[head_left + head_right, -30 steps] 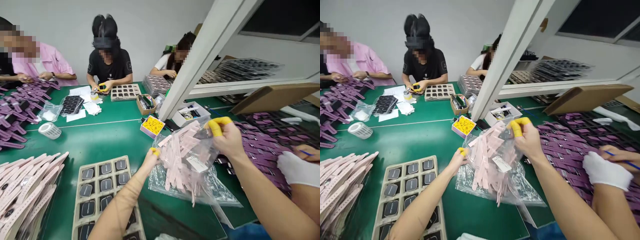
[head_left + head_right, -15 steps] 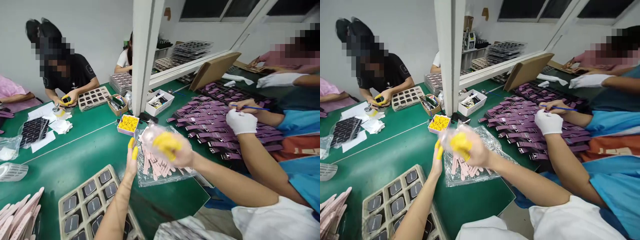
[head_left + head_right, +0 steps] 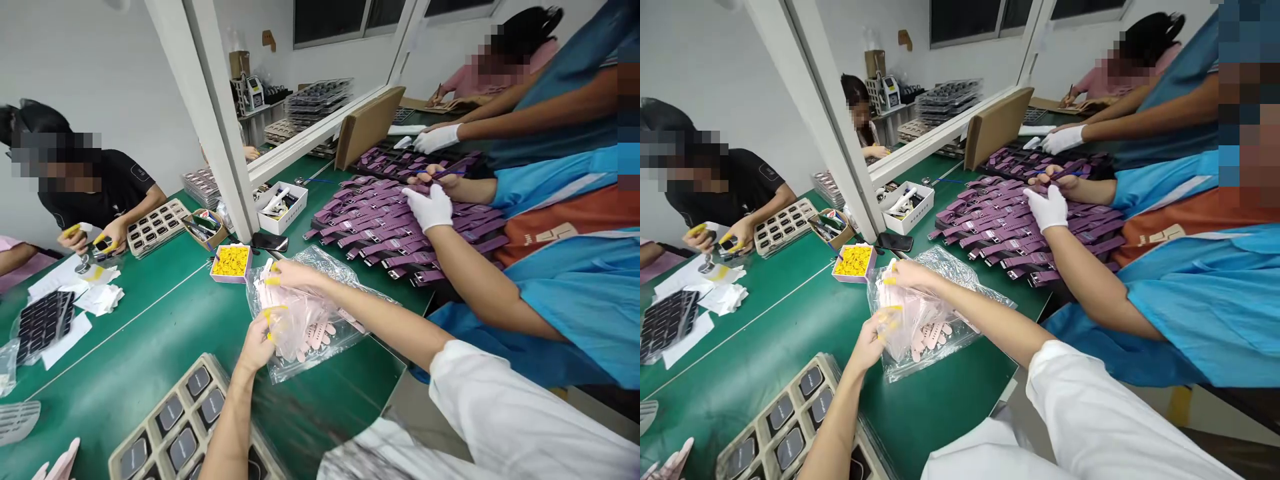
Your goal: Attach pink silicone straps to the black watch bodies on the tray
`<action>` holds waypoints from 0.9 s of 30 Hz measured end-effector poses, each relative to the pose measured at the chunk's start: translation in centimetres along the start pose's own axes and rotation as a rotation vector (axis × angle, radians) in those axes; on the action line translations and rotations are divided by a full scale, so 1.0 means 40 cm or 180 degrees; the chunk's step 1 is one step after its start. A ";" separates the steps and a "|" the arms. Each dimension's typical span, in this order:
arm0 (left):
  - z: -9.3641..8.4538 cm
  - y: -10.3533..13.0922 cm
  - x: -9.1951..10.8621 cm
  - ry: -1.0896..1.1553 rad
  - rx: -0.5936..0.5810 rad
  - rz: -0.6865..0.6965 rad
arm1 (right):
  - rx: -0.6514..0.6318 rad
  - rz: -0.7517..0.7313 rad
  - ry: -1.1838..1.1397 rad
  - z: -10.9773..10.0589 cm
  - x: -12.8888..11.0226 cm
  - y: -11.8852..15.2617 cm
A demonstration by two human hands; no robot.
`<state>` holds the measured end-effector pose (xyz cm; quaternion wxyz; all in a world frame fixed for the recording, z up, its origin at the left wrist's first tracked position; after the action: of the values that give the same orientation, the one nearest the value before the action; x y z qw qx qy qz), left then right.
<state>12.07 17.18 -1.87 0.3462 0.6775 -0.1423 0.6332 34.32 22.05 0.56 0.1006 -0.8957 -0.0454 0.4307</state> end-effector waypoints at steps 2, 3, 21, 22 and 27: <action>-0.003 0.000 -0.005 0.0021 0.0150 0.0006 | -0.0127 0.0035 0.0073 0.040 0.011 -0.003; -0.006 0.001 -0.007 0.0049 0.0296 0.0025 | -0.0117 0.0040 0.0104 0.048 0.013 0.000; -0.047 0.016 0.071 0.1024 0.2351 0.0606 | 0.2816 -0.0993 -0.1259 -0.363 -0.123 -0.031; -0.048 0.014 0.089 0.1139 0.2395 0.0593 | 0.2793 -0.1071 -0.1377 -0.364 -0.143 -0.032; -0.047 0.042 0.217 0.1927 0.1851 0.0284 | 0.2232 -0.0967 -0.2067 -0.372 -0.230 -0.042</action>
<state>10.94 19.34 6.84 0.1389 0.5235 0.1213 0.8318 40.20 20.05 17.02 0.4378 -0.6110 -0.0568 0.6571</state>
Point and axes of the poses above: each hand's wrist, its own y-axis away from the middle knuckle, its own z-axis out of the palm, x = y × z, the point moved 1 cm from there along -y, towards the middle knuckle, and after that the axes turned 12 degrees about -z, right-handed, at the moved point
